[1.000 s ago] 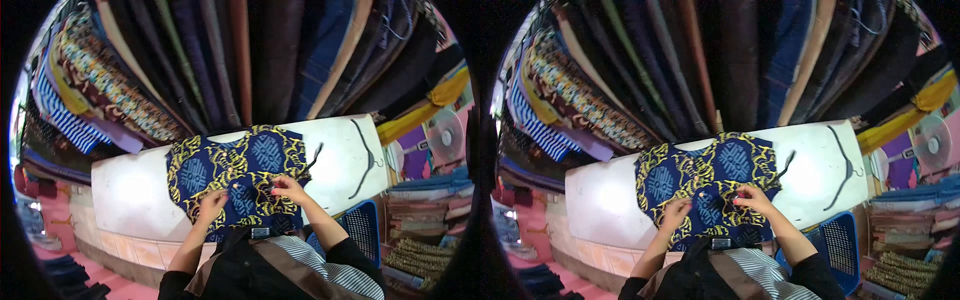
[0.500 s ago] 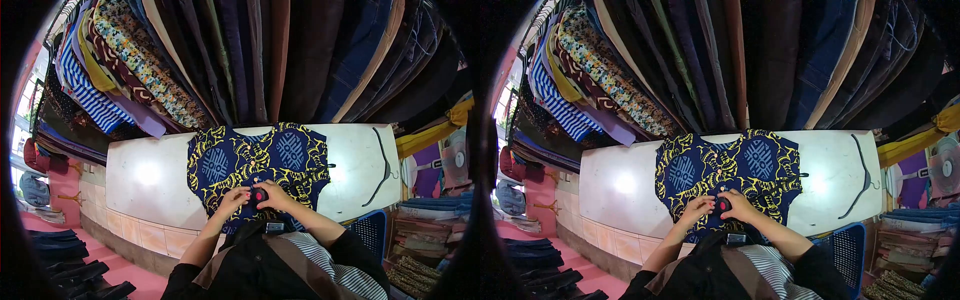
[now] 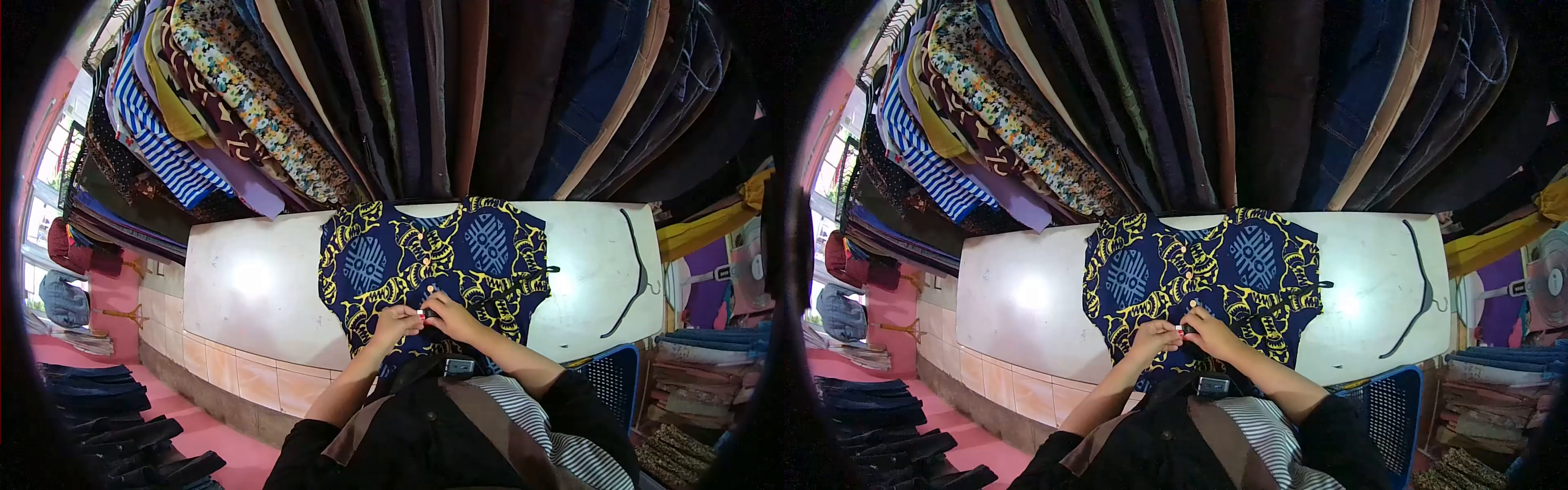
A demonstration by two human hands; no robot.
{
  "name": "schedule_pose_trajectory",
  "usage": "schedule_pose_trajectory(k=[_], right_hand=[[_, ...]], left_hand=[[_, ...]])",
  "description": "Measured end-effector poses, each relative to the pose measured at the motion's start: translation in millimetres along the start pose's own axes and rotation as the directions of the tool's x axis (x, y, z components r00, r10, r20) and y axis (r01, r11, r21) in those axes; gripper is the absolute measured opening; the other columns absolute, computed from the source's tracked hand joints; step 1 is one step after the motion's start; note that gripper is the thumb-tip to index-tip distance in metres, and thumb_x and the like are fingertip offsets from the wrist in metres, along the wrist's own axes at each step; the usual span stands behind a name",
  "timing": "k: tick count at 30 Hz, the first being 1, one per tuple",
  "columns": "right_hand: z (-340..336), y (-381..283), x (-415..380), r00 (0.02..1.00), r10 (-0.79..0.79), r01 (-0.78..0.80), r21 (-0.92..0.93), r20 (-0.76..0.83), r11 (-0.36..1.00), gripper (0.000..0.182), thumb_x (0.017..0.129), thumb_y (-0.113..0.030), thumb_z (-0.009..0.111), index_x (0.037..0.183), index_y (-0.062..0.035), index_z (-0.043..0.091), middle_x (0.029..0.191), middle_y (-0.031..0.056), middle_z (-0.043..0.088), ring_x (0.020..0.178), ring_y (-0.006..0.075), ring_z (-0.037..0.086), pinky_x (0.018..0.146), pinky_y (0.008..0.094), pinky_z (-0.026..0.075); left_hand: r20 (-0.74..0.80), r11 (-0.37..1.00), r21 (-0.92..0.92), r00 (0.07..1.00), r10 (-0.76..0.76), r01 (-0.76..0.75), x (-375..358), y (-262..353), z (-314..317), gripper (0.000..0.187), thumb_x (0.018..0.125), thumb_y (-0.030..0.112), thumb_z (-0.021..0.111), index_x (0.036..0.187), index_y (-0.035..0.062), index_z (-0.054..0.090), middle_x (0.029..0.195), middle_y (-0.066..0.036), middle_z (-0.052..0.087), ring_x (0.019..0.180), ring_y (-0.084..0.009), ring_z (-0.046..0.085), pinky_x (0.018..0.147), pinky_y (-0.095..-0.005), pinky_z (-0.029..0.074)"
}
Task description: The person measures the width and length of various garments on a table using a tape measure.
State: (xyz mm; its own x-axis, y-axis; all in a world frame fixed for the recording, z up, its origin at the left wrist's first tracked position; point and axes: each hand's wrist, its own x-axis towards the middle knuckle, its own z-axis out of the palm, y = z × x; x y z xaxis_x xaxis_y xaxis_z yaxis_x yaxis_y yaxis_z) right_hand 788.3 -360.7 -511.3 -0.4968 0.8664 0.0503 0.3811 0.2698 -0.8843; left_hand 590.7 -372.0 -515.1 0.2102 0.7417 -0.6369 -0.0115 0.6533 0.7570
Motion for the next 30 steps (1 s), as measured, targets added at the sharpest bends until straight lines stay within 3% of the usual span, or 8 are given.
schedule_pose_trajectory(k=[3, 6, 7, 9, 13, 21, 26, 30], right_hand=[[-9.8, 9.3, -12.0, 1.000, -0.003, 0.002, -0.093, -0.003, 0.996, 0.030, 0.080, -0.009, 0.070, 0.107, -0.0077, 0.059, 0.097, 0.0127, 0.059, 0.093, 0.0339, 0.059, 0.078, 0.0395, 0.048], [-48.2, 20.5, -36.2, 0.983, 0.081, -0.114, -0.205, -0.162, 0.972, 0.030, 0.076, -0.009, 0.071, 0.104, -0.0085, 0.062, 0.094, 0.0126, 0.060, 0.093, 0.0342, 0.060, 0.081, 0.0428, 0.048], [-63.8, 27.3, -48.7, 0.971, 0.081, -0.139, -0.255, -0.226, 0.957, 0.030, 0.075, -0.008, 0.071, 0.103, -0.0084, 0.063, 0.094, 0.0124, 0.060, 0.092, 0.0338, 0.059, 0.081, 0.0428, 0.048], [-95.5, 55.1, -81.0, 0.913, 0.136, -0.284, -0.361, -0.384, 0.888, 0.032, 0.068, -0.003, 0.074, 0.098, -0.0081, 0.066, 0.091, 0.0122, 0.061, 0.091, 0.0334, 0.058, 0.080, 0.0416, 0.048], [-158.2, 76.6, -139.2, 0.768, 0.299, -0.563, -0.375, -0.566, 0.736, 0.032, 0.063, 0.003, 0.073, 0.093, -0.0074, 0.068, 0.087, 0.0116, 0.062, 0.087, 0.0348, 0.058, 0.078, 0.0425, 0.049], [-151.0, 94.3, -154.6, 0.744, 0.364, -0.657, -0.517, -0.560, 0.549, 0.032, 0.065, 0.000, 0.074, 0.095, -0.0088, 0.068, 0.088, 0.0124, 0.061, 0.089, 0.0335, 0.056, 0.079, 0.0419, 0.049], [-156.5, 88.5, -156.3, 0.746, 0.371, -0.644, -0.460, -0.552, 0.611, 0.032, 0.065, -0.001, 0.075, 0.095, -0.0080, 0.068, 0.089, 0.0121, 0.062, 0.088, 0.0328, 0.057, 0.079, 0.0412, 0.050], [-154.6, 76.4, -138.8, 0.799, 0.308, -0.518, -0.331, -0.517, 0.788, 0.032, 0.066, -0.004, 0.076, 0.096, -0.0099, 0.068, 0.086, 0.0112, 0.062, 0.084, 0.0326, 0.058, 0.076, 0.0419, 0.049]], left_hand=[[-0.012, 0.997, 0.020, 0.997, -0.072, 0.072, 6.0, -3.4, -13.7, 0.014, 0.086, 0.009, 0.069, 0.095, -0.0013, 0.065, 0.084, -0.009, 0.069, 0.073, -0.0158, 0.068, 0.064, -0.0254, 0.055], [-0.276, 0.977, 0.156, 0.944, 0.182, -0.143, 26.2, -35.7, -81.2, 0.015, 0.083, 0.011, 0.071, 0.089, -0.0017, 0.068, 0.081, -0.010, 0.069, 0.060, -0.0132, 0.063, 0.055, -0.0244, 0.049], [-0.369, 0.863, 0.490, 0.867, 0.335, -0.125, 18.4, -28.3, -104.8, 0.018, 0.080, 0.015, 0.073, 0.085, -0.0023, 0.068, 0.074, -0.009, 0.069, 0.058, -0.0139, 0.062, 0.054, -0.0282, 0.047], [-0.494, 0.676, 0.737, 0.670, 0.554, -0.015, 3.2, -21.7, -141.2, 0.019, 0.077, 0.016, 0.073, 0.083, -0.0015, 0.067, 0.065, -0.009, 0.066, 0.057, -0.0193, 0.062, 0.056, -0.0325, 0.048], [-0.597, 0.799, 0.601, 0.674, 0.435, 0.016, 17.0, -67.9, -210.4, 0.016, 0.077, 0.011, 0.073, 0.080, -0.0023, 0.065, 0.062, -0.009, 0.065, 0.053, -0.0162, 0.060, 0.053, -0.0297, 0.047], [-0.609, 0.823, 0.566, 0.699, 0.375, 0.052, 21.8, -56.5, -198.6, 0.014, 0.076, 0.008, 0.073, 0.072, -0.0013, 0.063, 0.062, -0.009, 0.065, 0.051, -0.0145, 0.060, 0.052, -0.0280, 0.046], [-0.569, 0.647, 0.755, 0.591, 0.572, 0.101, 15.7, -51.0, -186.4, 0.015, 0.075, 0.010, 0.072, 0.072, -0.0014, 0.063, 0.063, -0.010, 0.066, 0.056, -0.0158, 0.062, 0.054, -0.0297, 0.047], [-0.491, 0.714, 0.671, 0.601, 0.631, -0.201, 5.8, -31.6, -151.5, 0.010, 0.079, 0.009, 0.065, 0.075, 0.0010, 0.062, 0.063, -0.001, 0.058, 0.055, -0.0112, 0.051, 0.052, -0.0272, 0.041]])
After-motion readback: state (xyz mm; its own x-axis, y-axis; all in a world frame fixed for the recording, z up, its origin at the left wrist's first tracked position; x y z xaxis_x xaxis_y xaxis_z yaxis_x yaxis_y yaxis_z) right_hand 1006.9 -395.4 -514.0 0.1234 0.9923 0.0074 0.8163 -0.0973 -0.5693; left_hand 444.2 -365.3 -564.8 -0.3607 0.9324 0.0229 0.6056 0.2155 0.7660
